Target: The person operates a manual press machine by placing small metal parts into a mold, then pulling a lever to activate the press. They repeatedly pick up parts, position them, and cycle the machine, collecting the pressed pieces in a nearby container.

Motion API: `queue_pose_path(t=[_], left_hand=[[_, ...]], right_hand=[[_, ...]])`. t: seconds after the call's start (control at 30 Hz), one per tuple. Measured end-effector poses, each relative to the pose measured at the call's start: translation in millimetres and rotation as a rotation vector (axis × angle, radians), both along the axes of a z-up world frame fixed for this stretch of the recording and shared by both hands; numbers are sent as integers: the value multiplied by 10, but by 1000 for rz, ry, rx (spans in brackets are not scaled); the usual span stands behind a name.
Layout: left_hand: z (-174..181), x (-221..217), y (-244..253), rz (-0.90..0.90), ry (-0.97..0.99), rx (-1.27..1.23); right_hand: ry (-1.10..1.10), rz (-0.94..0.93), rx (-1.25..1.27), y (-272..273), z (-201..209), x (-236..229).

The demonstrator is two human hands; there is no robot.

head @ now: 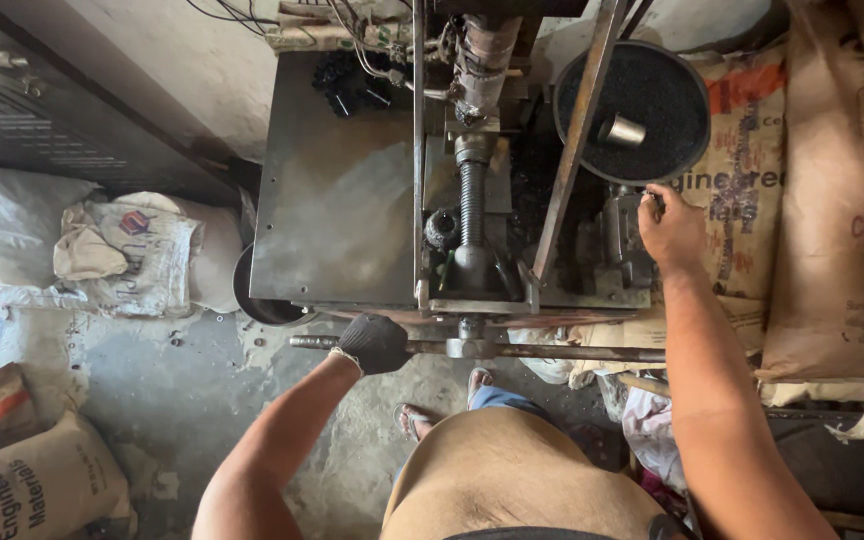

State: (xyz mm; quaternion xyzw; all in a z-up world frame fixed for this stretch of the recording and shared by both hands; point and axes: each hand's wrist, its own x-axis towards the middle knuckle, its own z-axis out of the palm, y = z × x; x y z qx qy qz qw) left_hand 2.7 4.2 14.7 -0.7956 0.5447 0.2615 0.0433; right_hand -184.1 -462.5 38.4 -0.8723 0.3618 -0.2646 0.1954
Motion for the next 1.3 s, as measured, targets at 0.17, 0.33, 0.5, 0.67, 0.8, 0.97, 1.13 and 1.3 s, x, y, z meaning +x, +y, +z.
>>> queue_pose_path(t=[0.17, 0.33, 0.5, 0.67, 0.8, 0.97, 1.13, 1.3], left_hand=[[-86, 9, 39, -4, -16, -38], [-100, 18, 46, 13, -7, -77], [-71, 15, 40, -6, -2, -51], [-28, 18, 34, -6, -2, -48], [-10, 17, 46, -6, 5, -59], [-35, 46, 42, 4, 15, -55], [-91, 13, 70, -25, -26, -47], [-100, 5, 91, 13, -11, -120]], right_hand=[[-40, 19, 24, 6, -18, 0], [-33, 9, 35, 5, -5, -4], [-72, 60, -12, -7, -23, -10], [-47, 40, -14, -10, -18, -5], [-48, 42, 23, -3, -8, -6], [-107, 80, -25, -17, -2, 6], [-115, 81, -17, 10, -12, -27], [-105, 142, -147, 12, 17, -4]])
